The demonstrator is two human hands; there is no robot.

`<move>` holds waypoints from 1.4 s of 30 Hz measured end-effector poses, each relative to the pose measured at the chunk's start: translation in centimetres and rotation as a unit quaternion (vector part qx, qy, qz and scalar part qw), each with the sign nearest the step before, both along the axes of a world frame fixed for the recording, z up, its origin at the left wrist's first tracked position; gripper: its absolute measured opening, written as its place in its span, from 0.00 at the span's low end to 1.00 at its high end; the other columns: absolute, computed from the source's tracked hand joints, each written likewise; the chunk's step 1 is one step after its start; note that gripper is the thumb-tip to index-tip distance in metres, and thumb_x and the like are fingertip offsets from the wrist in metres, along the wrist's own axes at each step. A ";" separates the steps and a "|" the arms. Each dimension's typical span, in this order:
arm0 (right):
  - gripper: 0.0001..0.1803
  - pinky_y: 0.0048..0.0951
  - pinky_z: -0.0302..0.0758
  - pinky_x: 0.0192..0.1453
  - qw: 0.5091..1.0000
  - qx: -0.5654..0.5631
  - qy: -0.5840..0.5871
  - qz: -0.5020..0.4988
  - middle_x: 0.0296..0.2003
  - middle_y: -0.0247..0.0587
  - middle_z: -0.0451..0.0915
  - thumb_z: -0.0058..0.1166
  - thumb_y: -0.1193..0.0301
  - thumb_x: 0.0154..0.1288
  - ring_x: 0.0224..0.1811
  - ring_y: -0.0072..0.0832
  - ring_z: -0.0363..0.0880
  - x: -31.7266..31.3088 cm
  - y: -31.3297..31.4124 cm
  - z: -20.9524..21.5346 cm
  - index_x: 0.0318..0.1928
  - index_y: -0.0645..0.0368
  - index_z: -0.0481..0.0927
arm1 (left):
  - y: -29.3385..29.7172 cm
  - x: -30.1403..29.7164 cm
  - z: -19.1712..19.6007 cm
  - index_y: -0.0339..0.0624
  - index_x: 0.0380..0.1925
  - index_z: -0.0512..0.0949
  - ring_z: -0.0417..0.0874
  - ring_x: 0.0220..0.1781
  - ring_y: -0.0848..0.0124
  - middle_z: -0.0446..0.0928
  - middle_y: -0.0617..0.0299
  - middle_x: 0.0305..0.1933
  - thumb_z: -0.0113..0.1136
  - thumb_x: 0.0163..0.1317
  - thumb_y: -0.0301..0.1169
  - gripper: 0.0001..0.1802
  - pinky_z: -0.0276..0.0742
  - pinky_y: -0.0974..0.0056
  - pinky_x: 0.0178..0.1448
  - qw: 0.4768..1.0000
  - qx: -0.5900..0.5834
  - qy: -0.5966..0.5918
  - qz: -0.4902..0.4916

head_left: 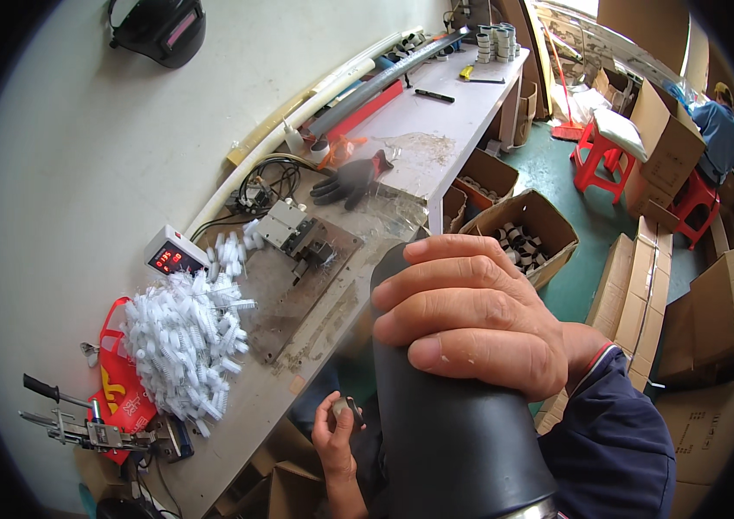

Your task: The user is seen assembling plastic components using a manual press tool and organizing items at a factory workbench.

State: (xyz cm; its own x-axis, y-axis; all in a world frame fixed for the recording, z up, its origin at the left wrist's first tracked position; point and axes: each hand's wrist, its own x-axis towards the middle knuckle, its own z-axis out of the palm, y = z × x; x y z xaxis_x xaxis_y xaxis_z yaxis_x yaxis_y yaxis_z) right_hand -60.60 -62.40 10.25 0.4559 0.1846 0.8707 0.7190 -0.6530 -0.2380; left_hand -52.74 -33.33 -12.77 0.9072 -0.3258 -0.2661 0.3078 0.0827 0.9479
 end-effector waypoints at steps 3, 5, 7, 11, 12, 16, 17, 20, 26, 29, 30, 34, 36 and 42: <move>0.24 0.52 0.78 0.63 0.993 -0.030 -0.117 -0.003 0.49 0.54 0.85 0.46 0.57 0.81 0.50 0.47 0.86 1.7 -0.8 -1.1 0.55 0.69 0.80 | -0.3 0.0 -0.1 0.33 0.64 0.74 0.85 0.45 0.71 0.82 0.58 0.47 0.68 0.70 0.33 0.26 0.86 0.65 0.43 1.000 0.000 -0.003 -0.006; 0.22 0.52 0.78 0.62 0.995 -0.019 -0.101 0.000 0.48 0.54 0.84 0.52 0.60 0.76 0.49 0.47 0.86 2.0 -0.6 -1.3 0.55 0.69 0.79 | -0.3 0.0 0.1 0.32 0.64 0.74 0.85 0.45 0.71 0.82 0.58 0.46 0.68 0.70 0.32 0.26 0.86 0.65 0.43 1.000 -0.008 -0.009 -0.005; 0.23 0.52 0.79 0.61 0.996 -0.009 -0.085 0.001 0.48 0.54 0.84 0.59 0.62 0.70 0.49 0.48 0.86 2.3 -0.7 -1.6 0.56 0.69 0.78 | -0.1 0.0 0.1 0.32 0.63 0.74 0.85 0.45 0.71 0.82 0.58 0.46 0.68 0.70 0.32 0.26 0.86 0.65 0.43 1.000 -0.006 -0.009 -0.004; 0.27 0.52 0.79 0.59 0.997 0.009 -0.078 0.018 0.46 0.54 0.84 0.66 0.64 0.62 0.48 0.49 0.85 2.8 -0.7 -2.2 0.56 0.69 0.77 | -0.1 0.0 0.1 0.32 0.64 0.74 0.85 0.46 0.71 0.82 0.59 0.46 0.68 0.70 0.31 0.26 0.86 0.64 0.44 1.000 0.001 -0.010 -0.007; 0.27 0.52 0.79 0.59 0.997 0.007 -0.075 0.018 0.46 0.54 0.84 0.66 0.64 0.61 0.48 0.49 0.85 2.8 -0.7 -2.4 0.56 0.69 0.78 | -0.1 0.0 0.2 0.32 0.64 0.74 0.85 0.46 0.71 0.82 0.59 0.46 0.68 0.70 0.31 0.26 0.86 0.64 0.44 1.000 0.002 -0.004 -0.007; 0.27 0.51 0.80 0.59 0.998 0.015 -0.058 0.018 0.46 0.55 0.84 0.67 0.64 0.60 0.48 0.49 0.85 2.8 -0.6 -2.7 0.55 0.69 0.78 | -0.2 0.1 -0.2 0.32 0.64 0.74 0.84 0.46 0.71 0.82 0.59 0.46 0.68 0.71 0.32 0.26 0.86 0.65 0.45 1.000 -0.001 0.004 -0.011; 0.27 0.51 0.80 0.59 0.998 0.016 -0.058 0.017 0.46 0.55 0.84 0.67 0.64 0.60 0.48 0.49 0.85 2.8 -0.5 -2.8 0.55 0.69 0.78 | -0.2 0.1 -0.2 0.32 0.64 0.74 0.84 0.46 0.71 0.82 0.59 0.46 0.68 0.71 0.32 0.26 0.86 0.65 0.45 1.000 0.001 -0.001 -0.012; 0.28 0.51 0.79 0.60 0.998 0.017 -0.068 0.006 0.46 0.55 0.84 0.68 0.64 0.59 0.48 0.48 0.86 3.0 -0.5 -3.0 0.55 0.69 0.79 | -0.2 0.1 0.0 0.32 0.64 0.73 0.84 0.46 0.71 0.82 0.59 0.47 0.68 0.71 0.32 0.26 0.85 0.65 0.45 1.000 0.007 -0.006 -0.013; 0.30 0.52 0.78 0.61 0.998 0.015 -0.058 0.010 0.47 0.55 0.84 0.69 0.62 0.58 0.49 0.49 0.86 3.2 -0.8 -3.5 0.56 0.69 0.78 | 0.1 0.0 -0.3 0.33 0.64 0.74 0.84 0.46 0.72 0.82 0.60 0.47 0.68 0.71 0.31 0.25 0.85 0.65 0.45 1.000 0.003 -0.005 -0.012; 0.31 0.52 0.78 0.62 0.998 0.017 -0.053 0.013 0.47 0.55 0.84 0.69 0.61 0.58 0.49 0.49 0.86 3.0 -0.7 -3.6 0.56 0.69 0.78 | 0.1 -0.1 -0.3 0.33 0.64 0.74 0.84 0.46 0.72 0.82 0.60 0.47 0.67 0.71 0.30 0.25 0.85 0.65 0.45 1.000 0.000 -0.004 -0.015; 0.31 0.52 0.78 0.62 0.998 0.019 -0.052 0.013 0.47 0.55 0.84 0.69 0.61 0.58 0.49 0.49 0.86 2.9 -0.6 -3.6 0.56 0.69 0.78 | 0.1 -0.1 -0.3 0.33 0.64 0.74 0.84 0.46 0.72 0.82 0.61 0.47 0.67 0.71 0.30 0.25 0.85 0.65 0.45 1.000 -0.003 -0.004 -0.017; 0.30 0.52 0.78 0.62 0.999 0.016 -0.037 0.015 0.47 0.55 0.84 0.69 0.62 0.58 0.49 0.48 0.86 2.7 -0.5 -3.1 0.56 0.69 0.78 | 0.2 -0.1 -0.4 0.33 0.64 0.74 0.84 0.46 0.72 0.81 0.60 0.48 0.67 0.71 0.30 0.25 0.85 0.65 0.45 1.000 -0.002 -0.008 -0.018; 0.30 0.52 0.78 0.61 0.999 0.021 -0.048 0.015 0.46 0.55 0.84 0.69 0.62 0.58 0.48 0.48 0.86 2.9 -0.4 -3.2 0.55 0.69 0.78 | 0.2 -0.1 -0.3 0.33 0.64 0.74 0.84 0.46 0.72 0.81 0.60 0.48 0.67 0.71 0.30 0.25 0.85 0.65 0.45 1.000 0.003 -0.005 -0.016; 0.28 0.51 0.79 0.60 0.997 0.021 -0.073 0.014 0.46 0.54 0.85 0.68 0.63 0.59 0.48 0.48 0.87 3.1 -0.5 -3.1 0.55 0.69 0.78 | -0.1 0.1 -0.2 0.32 0.64 0.73 0.84 0.46 0.72 0.81 0.60 0.48 0.68 0.71 0.30 0.26 0.85 0.65 0.45 1.000 -0.008 0.001 -0.013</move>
